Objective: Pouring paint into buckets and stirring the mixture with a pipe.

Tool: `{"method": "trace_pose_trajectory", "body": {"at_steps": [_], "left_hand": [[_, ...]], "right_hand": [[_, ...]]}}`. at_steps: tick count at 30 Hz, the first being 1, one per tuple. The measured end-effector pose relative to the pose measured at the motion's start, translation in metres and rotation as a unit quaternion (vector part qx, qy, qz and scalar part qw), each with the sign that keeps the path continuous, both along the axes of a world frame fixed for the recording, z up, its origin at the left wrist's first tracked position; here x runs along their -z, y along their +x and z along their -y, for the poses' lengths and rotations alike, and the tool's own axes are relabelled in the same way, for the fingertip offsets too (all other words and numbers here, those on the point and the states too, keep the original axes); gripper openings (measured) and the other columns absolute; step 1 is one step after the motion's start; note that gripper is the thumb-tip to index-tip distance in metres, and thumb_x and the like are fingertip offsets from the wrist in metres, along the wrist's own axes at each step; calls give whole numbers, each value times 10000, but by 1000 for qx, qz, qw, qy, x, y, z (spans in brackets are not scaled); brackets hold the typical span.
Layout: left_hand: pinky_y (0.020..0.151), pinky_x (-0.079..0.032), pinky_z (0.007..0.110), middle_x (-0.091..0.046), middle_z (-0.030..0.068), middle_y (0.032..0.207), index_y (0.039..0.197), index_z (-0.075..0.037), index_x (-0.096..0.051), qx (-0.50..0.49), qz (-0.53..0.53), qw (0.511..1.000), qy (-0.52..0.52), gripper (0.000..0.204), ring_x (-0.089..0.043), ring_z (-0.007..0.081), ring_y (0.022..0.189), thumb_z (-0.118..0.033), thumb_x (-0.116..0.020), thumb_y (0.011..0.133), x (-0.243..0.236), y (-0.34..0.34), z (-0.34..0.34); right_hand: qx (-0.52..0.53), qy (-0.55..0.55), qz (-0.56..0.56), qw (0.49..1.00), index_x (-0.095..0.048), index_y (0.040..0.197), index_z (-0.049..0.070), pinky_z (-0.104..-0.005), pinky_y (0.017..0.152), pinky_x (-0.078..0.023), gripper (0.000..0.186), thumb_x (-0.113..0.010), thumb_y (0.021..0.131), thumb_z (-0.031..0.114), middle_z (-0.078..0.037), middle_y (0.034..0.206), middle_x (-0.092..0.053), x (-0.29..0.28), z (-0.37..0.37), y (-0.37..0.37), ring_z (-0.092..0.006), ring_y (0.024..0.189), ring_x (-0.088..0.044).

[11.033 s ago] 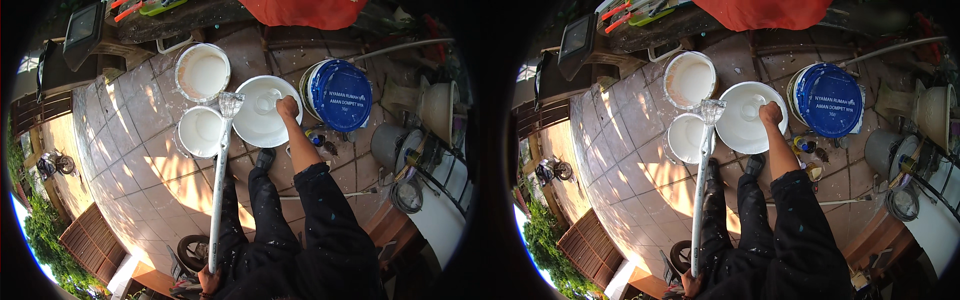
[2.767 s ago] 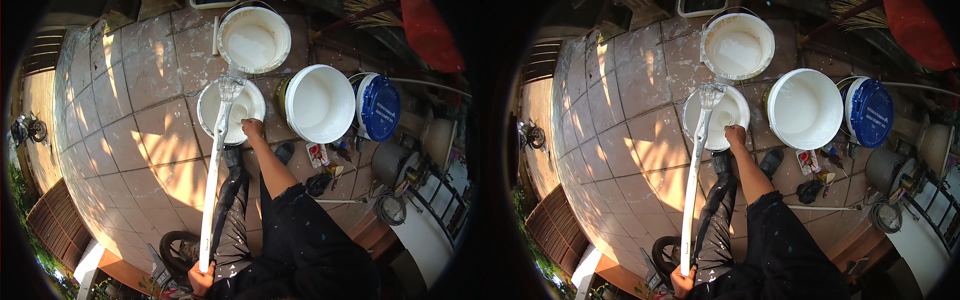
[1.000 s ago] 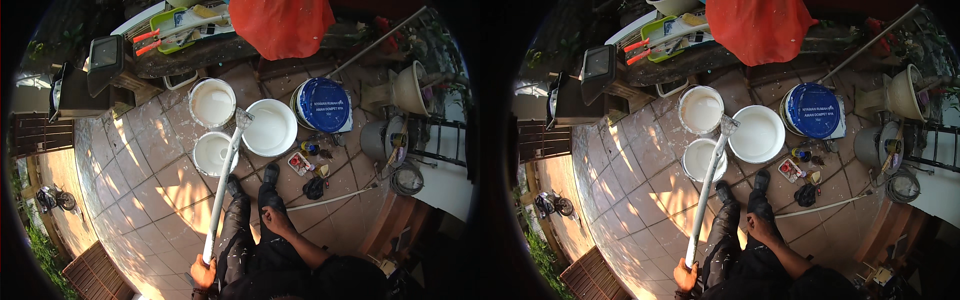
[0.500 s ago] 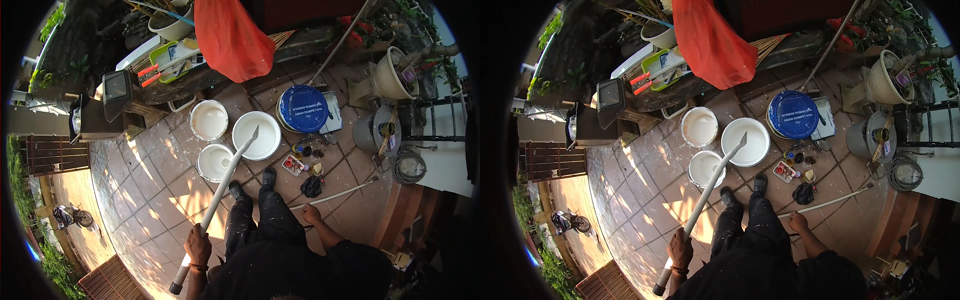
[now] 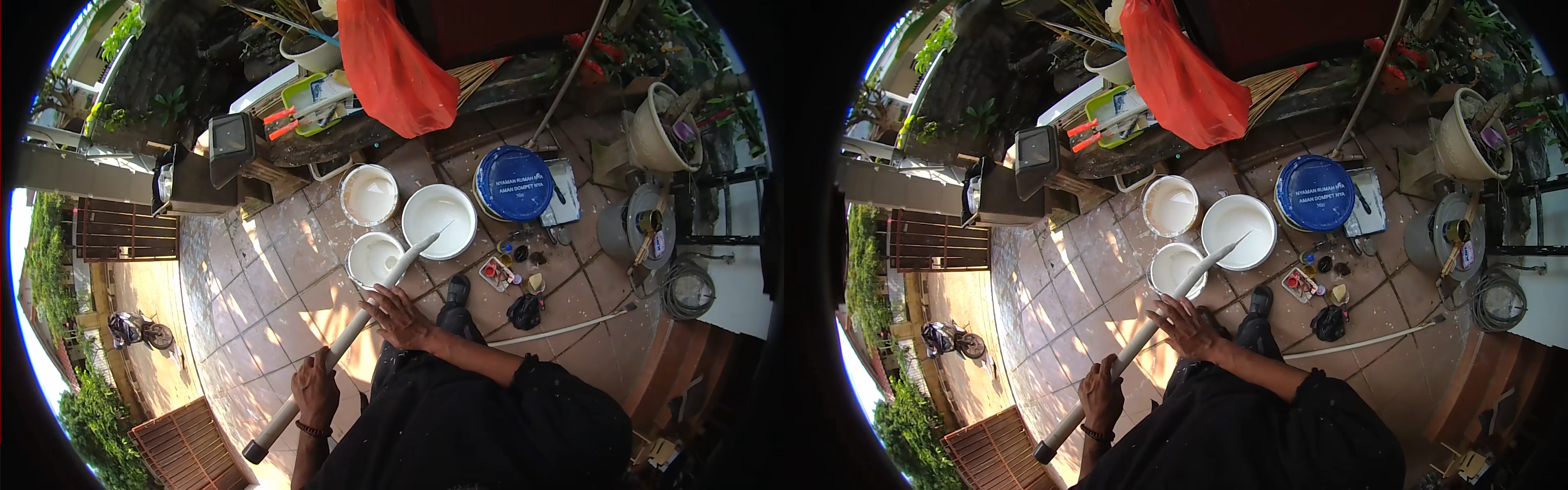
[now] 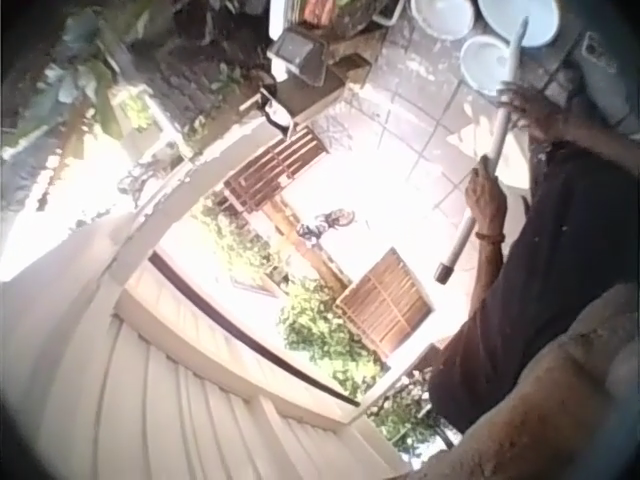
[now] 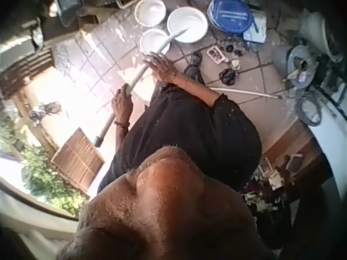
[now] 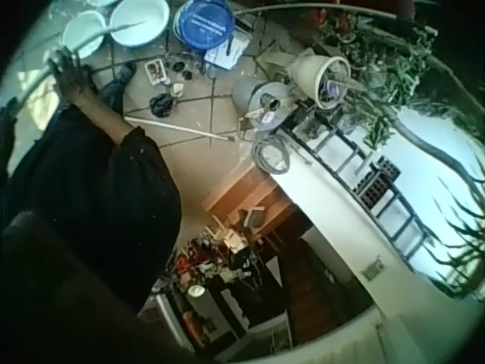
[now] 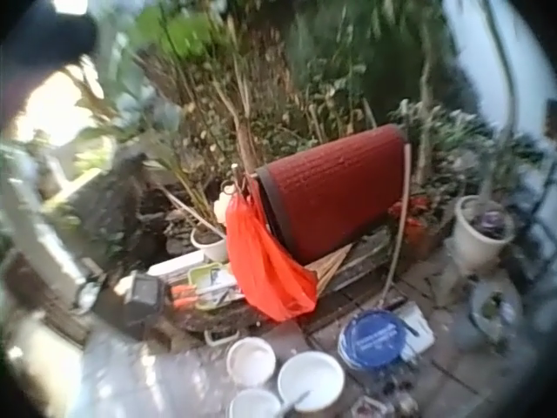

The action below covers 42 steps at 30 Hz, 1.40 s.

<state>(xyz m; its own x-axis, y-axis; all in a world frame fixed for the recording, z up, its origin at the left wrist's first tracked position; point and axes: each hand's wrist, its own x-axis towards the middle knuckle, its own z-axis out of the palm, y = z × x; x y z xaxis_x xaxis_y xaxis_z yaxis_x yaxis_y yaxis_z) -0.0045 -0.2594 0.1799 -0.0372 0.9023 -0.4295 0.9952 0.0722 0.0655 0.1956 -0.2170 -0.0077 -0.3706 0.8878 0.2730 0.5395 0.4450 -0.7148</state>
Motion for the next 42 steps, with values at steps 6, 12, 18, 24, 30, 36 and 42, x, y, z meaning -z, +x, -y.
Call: {"method": "trace_pose_trajectory", "body": {"at_steps": [6, 12, 18, 24, 30, 36, 42], "left_hand": [[914, -422, 436, -667, 80, 1073, 1273, -115, -624, 26, -20, 998, 55, 430, -628, 281, 1014, -61, -691, 852, -25, -16, 10], [1090, -351, 426, -710, 35, 1014, 1061, -142, -735, 49, 191, 970, 139, 259, -636, 235, 1031, -184, -795, 813, -11, -53, 52], [902, -524, 372, -748, 72, 939, 1109, -77, -736, -14, 370, 917, 146, 287, -713, 213, 909, -110, -793, 830, 22, -145, 112], [1081, -418, 490, -435, 168, 1529, 1593, -66, -220, -211, 551, 805, 67, 1029, -478, 307, 1376, -428, -802, 825, 27, -222, 121], [1140, -351, 563, -574, 173, 1280, 1250, -27, -511, -209, 687, 597, 357, 635, -547, 385, 1261, -603, -489, 986, -1, -268, 71], [1034, -412, 567, -550, 62, 797, 851, -122, -472, -118, 788, 484, 363, 432, -620, 292, 890, -506, -411, 1039, -31, -235, 39], [613, -337, 334, -318, -22, 608, 734, -170, -363, -45, 810, 441, 384, 443, -315, 128, 548, -452, -338, 1074, -81, -206, 11]], "right_hand": [[-136, 76, -6, 988, -593, 1110, 109, -495, 975, -448, 254, -642, 870, 173, -60, 1001, -624, 24, -17, -71, -260, 1009, -629], [-134, 83, -28, 987, -603, 1017, 135, -420, 789, -479, 149, -622, 870, 157, -40, 923, -609, 3, -21, -118, -235, 914, -626], [-125, 137, 65, 980, -607, 1032, 166, -412, 805, -457, 148, -594, 885, 160, -64, 976, -606, -4, -9, -177, -236, 936, -603], [-63, 167, 55, 982, -597, 980, 164, -407, 755, -422, 75, -589, 912, 132, -39, 927, -546, -29, -19, -210, -238, 878, -574], [-97, 83, 21, 992, -604, 979, 152, -390, 744, -405, 115, -594, 872, 111, -37, 848, -495, -60, -3, -231, -237, 839, -550], [-106, 94, -26, 990, -619, 1027, 132, -397, 784, -402, 139, -598, 891, 111, -33, 878, -532, -60, -10, -227, -227, 857, -562], [-80, 133, -72, 985, -522, 1365, 89, -469, 1026, -402, 564, -730, 865, 246, -144, 1331, -517, -91, -29, -206, -327, 1245, -533]]}}
